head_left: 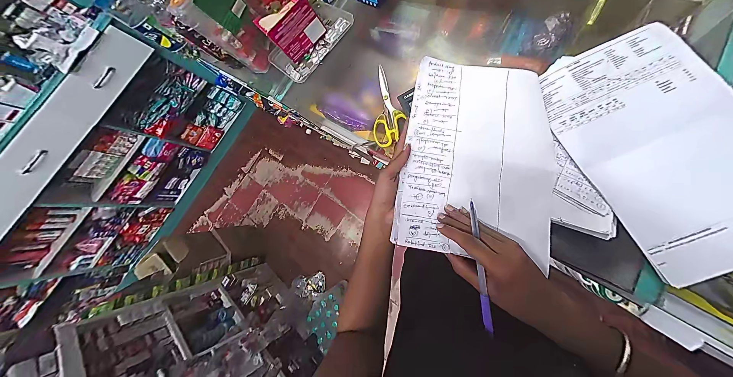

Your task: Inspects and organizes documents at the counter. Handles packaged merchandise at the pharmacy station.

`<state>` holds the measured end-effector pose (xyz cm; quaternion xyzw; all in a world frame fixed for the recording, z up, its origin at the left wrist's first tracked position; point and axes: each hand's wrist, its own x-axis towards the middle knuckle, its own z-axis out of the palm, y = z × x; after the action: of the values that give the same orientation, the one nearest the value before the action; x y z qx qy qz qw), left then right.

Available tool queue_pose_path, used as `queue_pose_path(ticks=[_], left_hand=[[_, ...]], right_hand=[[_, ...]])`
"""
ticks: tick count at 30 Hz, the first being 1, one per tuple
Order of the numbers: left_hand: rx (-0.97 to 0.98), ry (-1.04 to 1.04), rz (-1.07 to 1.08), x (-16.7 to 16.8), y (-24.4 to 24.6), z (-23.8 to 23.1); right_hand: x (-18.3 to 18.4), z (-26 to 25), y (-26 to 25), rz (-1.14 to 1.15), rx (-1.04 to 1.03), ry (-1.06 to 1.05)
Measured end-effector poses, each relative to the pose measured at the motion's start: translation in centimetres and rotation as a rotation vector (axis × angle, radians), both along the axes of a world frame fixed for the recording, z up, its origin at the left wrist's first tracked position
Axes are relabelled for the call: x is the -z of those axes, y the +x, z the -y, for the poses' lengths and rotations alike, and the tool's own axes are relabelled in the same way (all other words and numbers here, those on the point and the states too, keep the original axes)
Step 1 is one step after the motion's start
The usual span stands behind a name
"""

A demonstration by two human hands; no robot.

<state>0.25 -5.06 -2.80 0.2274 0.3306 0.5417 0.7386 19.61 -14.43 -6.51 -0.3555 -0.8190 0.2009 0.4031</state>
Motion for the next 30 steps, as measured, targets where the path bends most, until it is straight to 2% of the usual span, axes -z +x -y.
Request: queue_pose_path(ticks=[3,12,30], left_hand=[[-0.020,-0.019,-0.044,-0.2,0.2,0.4],[-0.003,-0.042,0.089,0.1,0.3,0.9],[-0.018,0.011,0.104,0.9,0.3,0.9]], right_hand=[[0.0,0.4,0.0,0.013,0.009,0.019],[0.3,0.7,0.3,0.013,-0.002,0.019],[0.4,0.5,0.6,-0.041,-0.059,0.020]])
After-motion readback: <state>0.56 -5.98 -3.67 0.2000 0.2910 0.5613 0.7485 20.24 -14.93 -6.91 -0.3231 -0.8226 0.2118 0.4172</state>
